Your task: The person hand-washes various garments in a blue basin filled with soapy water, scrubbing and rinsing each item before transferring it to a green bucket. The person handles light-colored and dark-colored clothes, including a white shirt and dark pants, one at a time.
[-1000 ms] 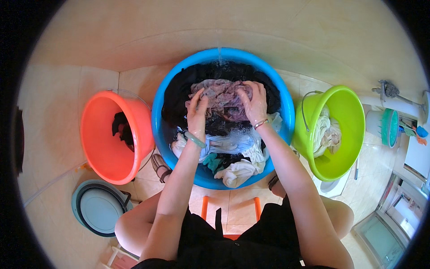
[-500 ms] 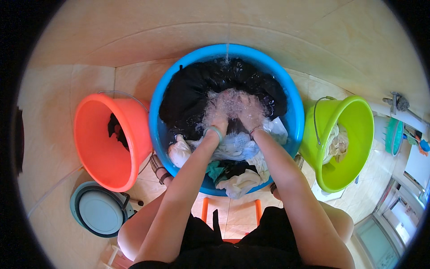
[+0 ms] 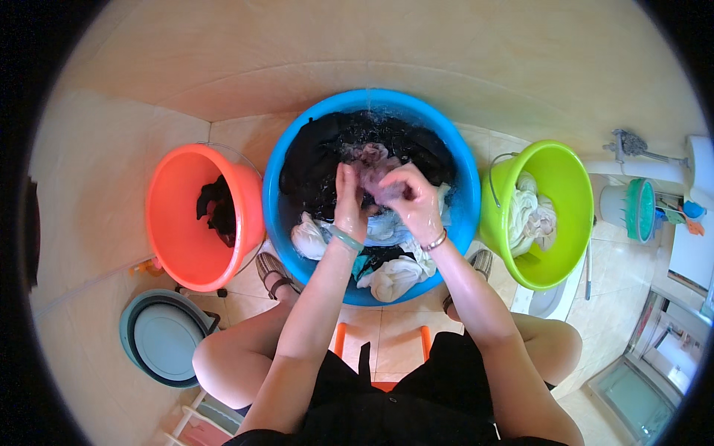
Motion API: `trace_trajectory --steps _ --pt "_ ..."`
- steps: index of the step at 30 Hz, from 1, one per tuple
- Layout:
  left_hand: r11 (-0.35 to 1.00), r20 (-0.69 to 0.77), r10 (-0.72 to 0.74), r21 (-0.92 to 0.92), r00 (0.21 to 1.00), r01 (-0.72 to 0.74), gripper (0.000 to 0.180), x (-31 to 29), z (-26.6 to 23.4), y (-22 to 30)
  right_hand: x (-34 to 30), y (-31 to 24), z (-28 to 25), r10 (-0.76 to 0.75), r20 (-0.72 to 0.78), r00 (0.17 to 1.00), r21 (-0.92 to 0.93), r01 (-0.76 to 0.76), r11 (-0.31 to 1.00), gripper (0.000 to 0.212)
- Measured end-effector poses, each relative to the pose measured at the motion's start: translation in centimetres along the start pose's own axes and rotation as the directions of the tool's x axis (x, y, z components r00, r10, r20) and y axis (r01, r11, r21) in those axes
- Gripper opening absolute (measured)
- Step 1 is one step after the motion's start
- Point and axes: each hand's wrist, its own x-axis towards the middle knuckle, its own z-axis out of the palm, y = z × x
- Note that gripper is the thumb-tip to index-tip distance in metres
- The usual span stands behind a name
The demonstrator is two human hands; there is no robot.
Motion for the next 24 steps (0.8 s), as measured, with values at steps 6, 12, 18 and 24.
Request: trace_trajectory --steps 6,12,18,24 --pt "0.963 0.4 -0.061 -0.219 0.915 0.159 0.032 0.2 -1.3 1.1 -3.6 -7.8 0.7 -0.155 0.426 0.891 0.057 0.144 0.988 0.021" --pt "0.898 0.309 -0.262 -0.27 0.914 0.348 0.035 -2.6 -3.5 -1.0 -2.8 -9.1 -1.1 0.115 0.18 0.977 0.463 -0.187 0.867 0.024" --pt "0.916 0.315 -0.227 -0.252 0.921 0.312 0.036 -8.7 0.7 0.6 -2.5 -2.0 -2.4 0.288 -0.06 0.956 0.31 -0.256 0.916 0.047" --pt "0.841 0.521 -0.338 -0.208 0.784 0.5 0.039 -10.3 0.8 2.6 -3.9 -3.5 -1.5 0.293 0.22 0.93 0.647 -0.364 0.67 0.053"
